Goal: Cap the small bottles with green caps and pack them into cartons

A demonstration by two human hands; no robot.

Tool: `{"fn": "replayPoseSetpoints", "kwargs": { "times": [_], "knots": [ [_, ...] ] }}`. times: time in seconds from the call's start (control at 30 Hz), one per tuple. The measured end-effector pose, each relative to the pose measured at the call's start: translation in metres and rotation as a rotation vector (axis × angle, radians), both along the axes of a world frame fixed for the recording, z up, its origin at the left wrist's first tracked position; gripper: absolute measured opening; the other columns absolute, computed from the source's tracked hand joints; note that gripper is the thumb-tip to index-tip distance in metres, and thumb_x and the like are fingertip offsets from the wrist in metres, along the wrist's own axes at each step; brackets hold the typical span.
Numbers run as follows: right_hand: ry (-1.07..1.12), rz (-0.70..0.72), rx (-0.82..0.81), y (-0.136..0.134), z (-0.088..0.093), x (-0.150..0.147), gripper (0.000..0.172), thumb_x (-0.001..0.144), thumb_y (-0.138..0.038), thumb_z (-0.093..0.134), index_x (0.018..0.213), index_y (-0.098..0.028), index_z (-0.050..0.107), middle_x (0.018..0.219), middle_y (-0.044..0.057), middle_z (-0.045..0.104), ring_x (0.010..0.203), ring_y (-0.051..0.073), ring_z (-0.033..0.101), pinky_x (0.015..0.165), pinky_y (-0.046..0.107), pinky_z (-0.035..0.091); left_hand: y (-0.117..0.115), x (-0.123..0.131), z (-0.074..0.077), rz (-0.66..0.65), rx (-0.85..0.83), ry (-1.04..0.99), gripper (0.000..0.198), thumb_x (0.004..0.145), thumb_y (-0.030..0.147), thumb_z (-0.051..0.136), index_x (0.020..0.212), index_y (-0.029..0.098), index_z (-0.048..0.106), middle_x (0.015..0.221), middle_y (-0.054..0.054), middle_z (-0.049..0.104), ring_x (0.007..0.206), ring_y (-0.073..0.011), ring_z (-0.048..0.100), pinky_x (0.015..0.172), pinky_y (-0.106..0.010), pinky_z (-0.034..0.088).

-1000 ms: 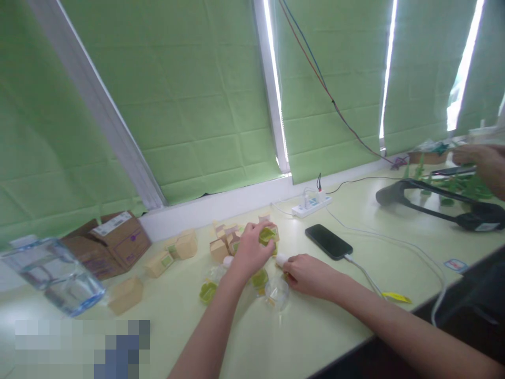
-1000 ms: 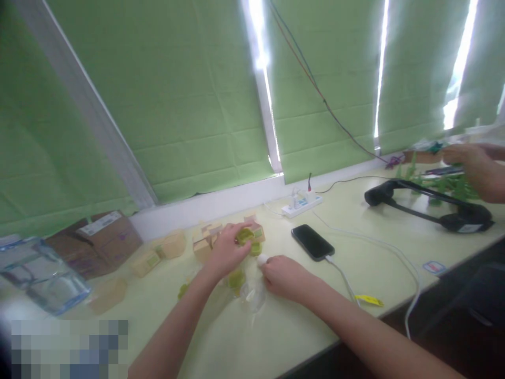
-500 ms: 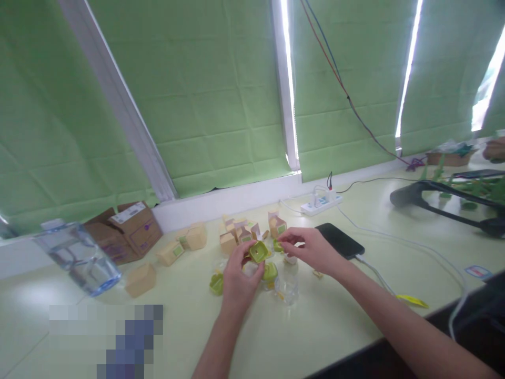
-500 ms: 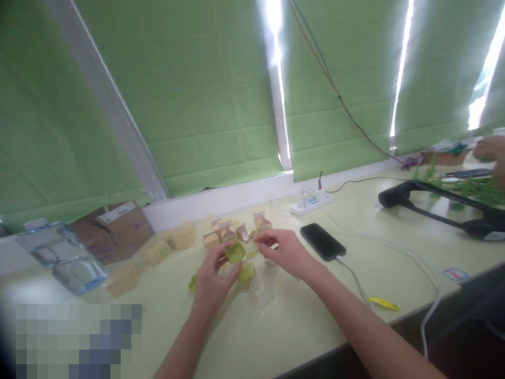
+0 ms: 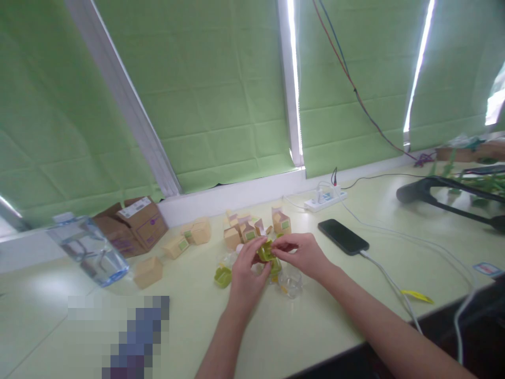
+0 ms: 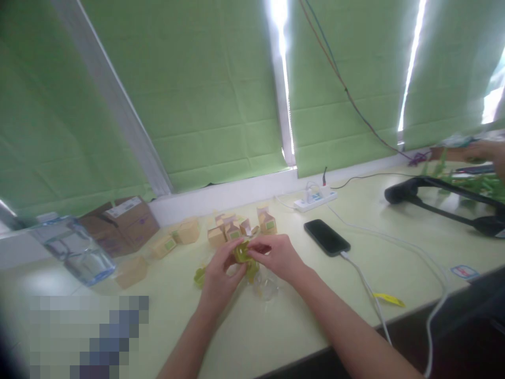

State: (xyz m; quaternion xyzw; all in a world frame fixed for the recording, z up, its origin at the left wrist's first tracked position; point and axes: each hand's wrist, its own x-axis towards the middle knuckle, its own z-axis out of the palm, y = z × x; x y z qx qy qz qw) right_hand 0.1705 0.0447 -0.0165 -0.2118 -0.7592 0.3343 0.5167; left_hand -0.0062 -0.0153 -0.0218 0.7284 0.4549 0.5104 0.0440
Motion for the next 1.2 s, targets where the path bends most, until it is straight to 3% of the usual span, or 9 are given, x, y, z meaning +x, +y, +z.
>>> {"fn": "replayPoseSetpoints", "kwargs": {
  "times": [0.2, 0.5, 0.7, 0.8, 0.87, 1.03, 1.2],
  "knots": [
    [-0.025, -0.078, 0.164, -0.001, 0.004, -0.007, 0.014, 0.084, -0.026, 0.072, 0.094, -0.022, 0.079, 0.081, 0.002, 0.076, 0.068, 0.014, 0.066, 0.065, 0.024, 0.054, -0.001, -0.001, 0.000, 0.007, 0.036, 0.050, 0.054, 0.081, 0.009, 0.063, 0.131, 0.027, 0.055, 0.130, -0.009, 0.061, 0.120, -0.0233, 0.059, 0.097, -0.041, 0.055],
    [-0.217, 0.076, 0.014, 0.007, 0.005, 0.009, 0.017, 0.085, -0.032, 0.070, 0.098, -0.025, 0.079, 0.087, 0.000, 0.078, 0.072, 0.015, 0.069, 0.067, 0.024, 0.054, -0.001, 0.001, -0.002, 0.025, 0.039, 0.110, 0.053, 0.079, 0.008, 0.066, 0.129, 0.025, 0.058, 0.127, -0.008, 0.064, 0.118, -0.0240, 0.061, 0.096, -0.041, 0.055],
    [-0.148, -0.083, 0.256, 0.002, 0.012, 0.008, 0.018, 0.088, -0.036, 0.067, 0.092, -0.023, 0.079, 0.082, 0.002, 0.077, 0.068, 0.014, 0.066, 0.070, 0.025, 0.051, -0.002, 0.003, 0.002, 0.009, 0.013, 0.042, 0.053, 0.081, 0.012, 0.066, 0.131, 0.027, 0.056, 0.126, -0.008, 0.064, 0.110, -0.0228, 0.064, 0.091, -0.038, 0.057],
    [-0.173, -0.161, 0.295, 0.000, 0.014, 0.004, 0.020, 0.088, -0.037, 0.067, 0.086, -0.022, 0.079, 0.075, 0.003, 0.075, 0.065, 0.014, 0.063, 0.068, 0.025, 0.048, -0.001, 0.004, 0.003, -0.011, 0.033, 0.017, 0.051, 0.082, 0.014, 0.066, 0.131, 0.026, 0.056, 0.126, -0.009, 0.064, 0.109, -0.0221, 0.065, 0.090, -0.037, 0.058],
    [-0.187, -0.155, 0.256, -0.001, 0.015, 0.003, 0.018, 0.088, -0.035, 0.068, 0.083, -0.022, 0.079, 0.073, 0.002, 0.075, 0.063, 0.013, 0.062, 0.066, 0.024, 0.048, -0.002, 0.004, 0.003, -0.008, 0.047, 0.027, 0.051, 0.082, 0.015, 0.066, 0.130, 0.026, 0.057, 0.126, -0.009, 0.064, 0.109, -0.0224, 0.065, 0.087, -0.036, 0.058],
    [-0.176, 0.021, 0.023, 0.000, 0.014, 0.006, 0.015, 0.086, -0.032, 0.068, 0.093, -0.023, 0.079, 0.085, 0.000, 0.077, 0.074, 0.015, 0.069, 0.073, 0.025, 0.052, -0.001, 0.002, 0.002, 0.058, 0.082, 0.123, 0.053, 0.081, 0.012, 0.066, 0.131, 0.027, 0.056, 0.126, -0.008, 0.065, 0.112, -0.0238, 0.064, 0.093, -0.040, 0.056],
    [-0.199, 0.045, -0.023, -0.001, 0.014, 0.010, 0.021, 0.088, -0.034, 0.065, 0.081, -0.018, 0.077, 0.073, 0.000, 0.074, 0.073, 0.016, 0.068, 0.070, 0.025, 0.053, -0.001, 0.001, 0.001, 0.068, 0.092, 0.149, 0.053, 0.081, 0.011, 0.065, 0.131, 0.027, 0.056, 0.125, -0.008, 0.065, 0.111, -0.0239, 0.065, 0.097, -0.043, 0.054]
  ]
}}
